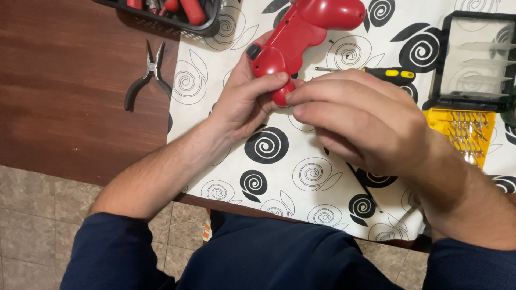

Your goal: A person disassembles a red game controller by removing screws with a screwdriver and prying the plastic shell apart on a patterned work surface.

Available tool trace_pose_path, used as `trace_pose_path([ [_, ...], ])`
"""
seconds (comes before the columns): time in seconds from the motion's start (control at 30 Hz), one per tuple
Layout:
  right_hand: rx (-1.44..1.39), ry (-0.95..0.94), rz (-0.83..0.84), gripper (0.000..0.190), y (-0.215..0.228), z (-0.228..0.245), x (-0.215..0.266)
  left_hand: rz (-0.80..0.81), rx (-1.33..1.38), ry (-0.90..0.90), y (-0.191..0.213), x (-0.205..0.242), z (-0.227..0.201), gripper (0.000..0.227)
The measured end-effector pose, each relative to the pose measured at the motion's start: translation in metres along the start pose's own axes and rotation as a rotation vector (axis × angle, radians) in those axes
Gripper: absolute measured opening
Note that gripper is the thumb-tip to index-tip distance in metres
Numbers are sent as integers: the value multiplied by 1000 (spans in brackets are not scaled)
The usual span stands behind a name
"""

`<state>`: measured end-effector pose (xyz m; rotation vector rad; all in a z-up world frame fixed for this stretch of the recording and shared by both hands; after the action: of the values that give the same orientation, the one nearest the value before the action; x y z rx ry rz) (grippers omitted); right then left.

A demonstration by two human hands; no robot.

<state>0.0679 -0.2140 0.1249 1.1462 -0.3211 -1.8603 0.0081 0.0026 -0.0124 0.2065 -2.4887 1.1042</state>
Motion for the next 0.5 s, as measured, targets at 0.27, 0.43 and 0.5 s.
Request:
trace_pose_path([
  [0.27, 43, -22, 37, 29, 1, 13, -12, -3, 8, -4, -2, 0, 1, 92],
  [0.43, 139, -52, -22, 35, -5, 16, -7, -23, 40, -17, 1, -3, 4, 92],
  [0.5, 255, -73, -77, 12, -11, 14, 0, -38, 28, -22, 1, -4, 4, 100],
])
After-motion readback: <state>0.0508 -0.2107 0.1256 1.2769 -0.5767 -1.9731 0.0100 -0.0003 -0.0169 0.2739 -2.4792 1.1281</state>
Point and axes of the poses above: each hand's wrist, its own x-axis away from the middle knuckle, its own y-axis out of the back of the hand, z = x × y, the point moved 1 cm from there along -x, towards the middle knuckle, and after that the axes turned 5 degrees about -x, right-handed, at the moved point
